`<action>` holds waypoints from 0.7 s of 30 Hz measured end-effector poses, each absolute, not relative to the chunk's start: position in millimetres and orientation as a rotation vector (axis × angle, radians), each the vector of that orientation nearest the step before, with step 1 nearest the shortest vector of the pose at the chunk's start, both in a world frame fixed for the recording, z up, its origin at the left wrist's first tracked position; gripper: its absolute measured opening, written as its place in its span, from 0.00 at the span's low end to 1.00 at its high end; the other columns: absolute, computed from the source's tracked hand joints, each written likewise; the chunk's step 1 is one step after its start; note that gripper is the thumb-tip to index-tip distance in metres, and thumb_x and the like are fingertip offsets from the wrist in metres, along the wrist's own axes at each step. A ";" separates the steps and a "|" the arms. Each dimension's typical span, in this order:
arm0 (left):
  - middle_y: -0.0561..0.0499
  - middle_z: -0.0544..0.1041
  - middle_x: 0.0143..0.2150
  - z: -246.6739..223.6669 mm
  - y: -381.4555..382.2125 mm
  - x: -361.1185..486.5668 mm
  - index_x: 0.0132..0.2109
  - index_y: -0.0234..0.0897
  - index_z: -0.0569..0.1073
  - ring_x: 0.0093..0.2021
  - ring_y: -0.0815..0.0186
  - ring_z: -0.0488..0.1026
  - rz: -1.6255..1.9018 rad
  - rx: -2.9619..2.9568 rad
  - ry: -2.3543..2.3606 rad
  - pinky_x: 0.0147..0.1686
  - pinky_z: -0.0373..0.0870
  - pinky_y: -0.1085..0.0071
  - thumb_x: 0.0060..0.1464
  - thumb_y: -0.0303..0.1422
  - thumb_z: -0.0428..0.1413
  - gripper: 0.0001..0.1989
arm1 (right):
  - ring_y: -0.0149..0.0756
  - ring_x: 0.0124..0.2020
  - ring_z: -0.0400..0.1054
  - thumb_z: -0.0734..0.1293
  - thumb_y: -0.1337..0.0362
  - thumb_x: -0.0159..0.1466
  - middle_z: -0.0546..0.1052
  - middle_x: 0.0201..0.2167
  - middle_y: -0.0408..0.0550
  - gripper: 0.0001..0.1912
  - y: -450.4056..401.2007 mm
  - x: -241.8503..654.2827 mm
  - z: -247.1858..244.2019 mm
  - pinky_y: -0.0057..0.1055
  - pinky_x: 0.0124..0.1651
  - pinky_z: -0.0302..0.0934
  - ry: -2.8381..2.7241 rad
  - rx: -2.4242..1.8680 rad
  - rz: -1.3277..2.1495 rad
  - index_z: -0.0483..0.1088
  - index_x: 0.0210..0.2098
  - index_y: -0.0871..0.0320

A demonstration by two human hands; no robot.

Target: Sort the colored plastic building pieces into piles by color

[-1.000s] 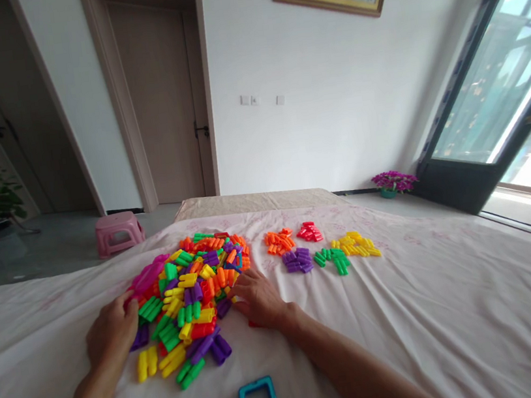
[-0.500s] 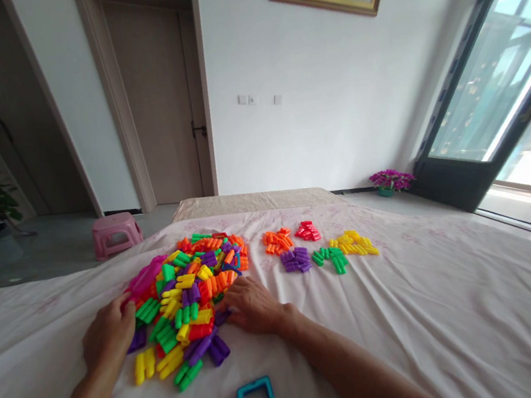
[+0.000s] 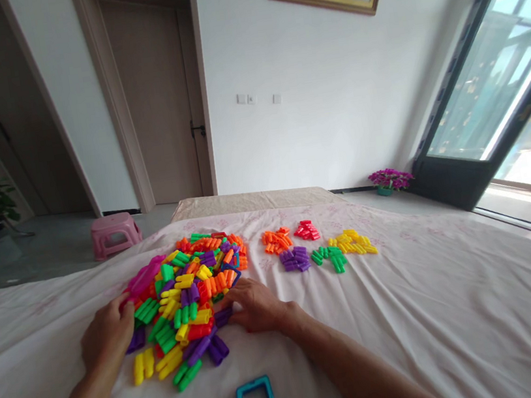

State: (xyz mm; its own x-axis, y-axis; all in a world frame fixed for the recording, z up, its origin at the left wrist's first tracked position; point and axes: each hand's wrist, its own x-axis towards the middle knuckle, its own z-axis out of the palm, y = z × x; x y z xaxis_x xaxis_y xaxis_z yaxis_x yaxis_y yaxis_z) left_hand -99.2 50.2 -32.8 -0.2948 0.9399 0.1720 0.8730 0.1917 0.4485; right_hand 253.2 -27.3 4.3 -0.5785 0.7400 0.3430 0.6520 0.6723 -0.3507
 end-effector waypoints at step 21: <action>0.32 0.78 0.60 -33.5 50.5 -99.0 0.64 0.33 0.74 0.56 0.46 0.76 0.732 1.761 2.288 0.53 0.69 0.55 0.68 0.44 0.39 0.30 | 0.47 0.58 0.68 0.64 0.64 0.72 0.81 0.54 0.50 0.14 -8.6 364.1 23.4 0.41 0.59 0.57 -1.414 -2.093 -0.191 0.80 0.50 0.51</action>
State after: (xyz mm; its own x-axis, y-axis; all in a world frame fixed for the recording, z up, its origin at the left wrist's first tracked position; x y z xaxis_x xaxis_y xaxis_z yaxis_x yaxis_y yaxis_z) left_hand -99.0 50.5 -33.5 -0.2922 0.9422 0.1638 0.8624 0.1855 0.4711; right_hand 364.1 -8.6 23.4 0.4225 0.7964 0.4327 0.8827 -0.2531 -0.3960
